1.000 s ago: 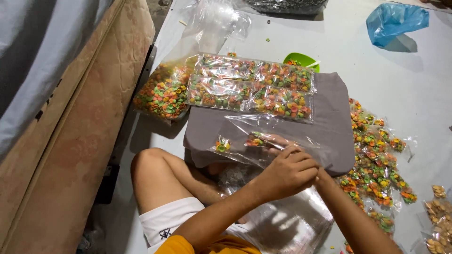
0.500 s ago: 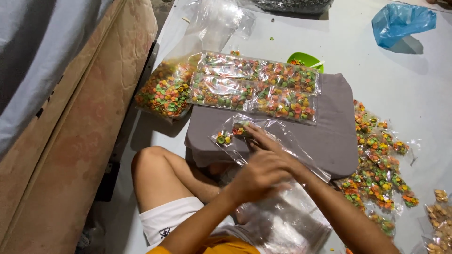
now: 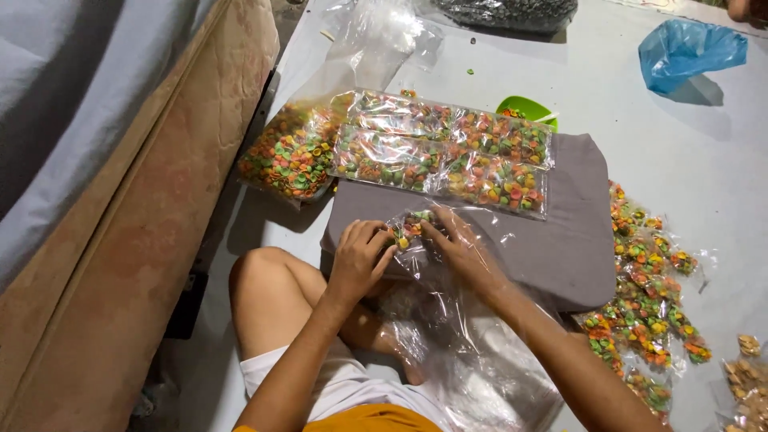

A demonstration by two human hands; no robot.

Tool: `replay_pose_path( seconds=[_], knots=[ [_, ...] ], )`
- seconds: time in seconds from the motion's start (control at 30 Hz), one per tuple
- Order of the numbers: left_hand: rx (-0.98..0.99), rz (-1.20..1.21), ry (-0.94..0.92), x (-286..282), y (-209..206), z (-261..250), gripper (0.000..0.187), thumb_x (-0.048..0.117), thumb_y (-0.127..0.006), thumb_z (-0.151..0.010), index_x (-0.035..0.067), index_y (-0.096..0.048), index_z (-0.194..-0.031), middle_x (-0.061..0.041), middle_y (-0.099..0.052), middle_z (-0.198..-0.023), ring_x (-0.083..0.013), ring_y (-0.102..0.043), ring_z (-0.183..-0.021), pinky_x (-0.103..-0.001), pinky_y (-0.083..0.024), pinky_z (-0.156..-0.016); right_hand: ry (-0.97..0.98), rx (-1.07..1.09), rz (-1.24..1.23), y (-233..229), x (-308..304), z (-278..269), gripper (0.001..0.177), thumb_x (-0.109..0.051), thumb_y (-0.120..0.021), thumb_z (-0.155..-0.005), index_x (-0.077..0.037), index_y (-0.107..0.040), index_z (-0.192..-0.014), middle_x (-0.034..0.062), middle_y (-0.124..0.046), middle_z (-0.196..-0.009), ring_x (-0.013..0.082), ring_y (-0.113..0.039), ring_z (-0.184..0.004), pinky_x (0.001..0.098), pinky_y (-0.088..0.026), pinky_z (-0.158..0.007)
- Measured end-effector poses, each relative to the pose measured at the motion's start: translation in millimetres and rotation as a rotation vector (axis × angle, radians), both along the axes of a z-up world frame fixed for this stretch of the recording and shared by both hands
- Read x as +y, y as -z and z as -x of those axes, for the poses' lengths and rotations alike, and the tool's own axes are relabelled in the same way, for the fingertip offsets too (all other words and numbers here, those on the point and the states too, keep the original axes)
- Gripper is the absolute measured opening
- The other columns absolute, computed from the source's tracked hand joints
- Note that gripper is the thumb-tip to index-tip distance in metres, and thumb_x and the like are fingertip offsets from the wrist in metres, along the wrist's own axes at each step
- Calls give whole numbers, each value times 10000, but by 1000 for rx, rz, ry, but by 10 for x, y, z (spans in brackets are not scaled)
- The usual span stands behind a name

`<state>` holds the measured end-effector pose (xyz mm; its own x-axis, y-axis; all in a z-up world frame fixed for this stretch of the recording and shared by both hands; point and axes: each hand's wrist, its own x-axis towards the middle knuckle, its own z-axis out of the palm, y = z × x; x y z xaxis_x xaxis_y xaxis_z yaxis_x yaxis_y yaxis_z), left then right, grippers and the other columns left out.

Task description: Manually filling small plastic bags with colorful snacks and arranging them on a workspace.

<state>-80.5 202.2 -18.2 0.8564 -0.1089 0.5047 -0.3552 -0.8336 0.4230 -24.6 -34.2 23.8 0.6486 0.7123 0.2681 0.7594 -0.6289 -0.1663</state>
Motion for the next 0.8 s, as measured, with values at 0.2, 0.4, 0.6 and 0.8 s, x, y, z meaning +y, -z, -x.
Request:
replay_pose_path(
  seconds=[0.2, 0.4, 0.6, 0.8],
  knots=[
    [-17, 39, 8, 1, 7, 15, 175, 327, -684, -969, 172, -691, -1051, -43, -648, -1145, -256, -610, -1187, -478, -394, -1123, 568, 1012, -373, -474, 221, 8, 682, -710, -507, -948, -283, -558, -1478, 106, -556, -1481, 303, -487, -1407, 445, -332, -1199],
    [-13, 3, 94, 13, -115, 43, 365, 213, -753, -845, 207, -663, -1198, -43, -584, -1332, -271, -549, -1294, -489, -361, -1156, 113, 361, -219, 314, -51, -306, 276, -230, -591, -976, -221, -606, -1252, 148, -603, -1333, 407, -576, -1271, 495, -481, -1054],
    [-35, 19, 106, -16, -54, 13, 257, 233, -669, -946, 215, -687, -1201, -59, -602, -1261, -278, -587, -1227, -471, -397, -1118, -47, 32, -297, 450, -80, -327, 378, -255, -656, -969, -245, -631, -1347, 96, -652, -1201, 337, -629, -1137, 464, -503, -981],
    [-8, 68, 162, -53, -231, 7, 205, 273, -618, -1008, 140, -682, -1149, -68, -632, -1312, -279, -564, -1308, -476, -370, -1158, -207, -35, -376, 218, -9, -249, 363, -212, -554, -1028, -105, -628, -1367, 162, -676, -1173, 367, -648, -1104, 493, -462, -993]
  ],
)
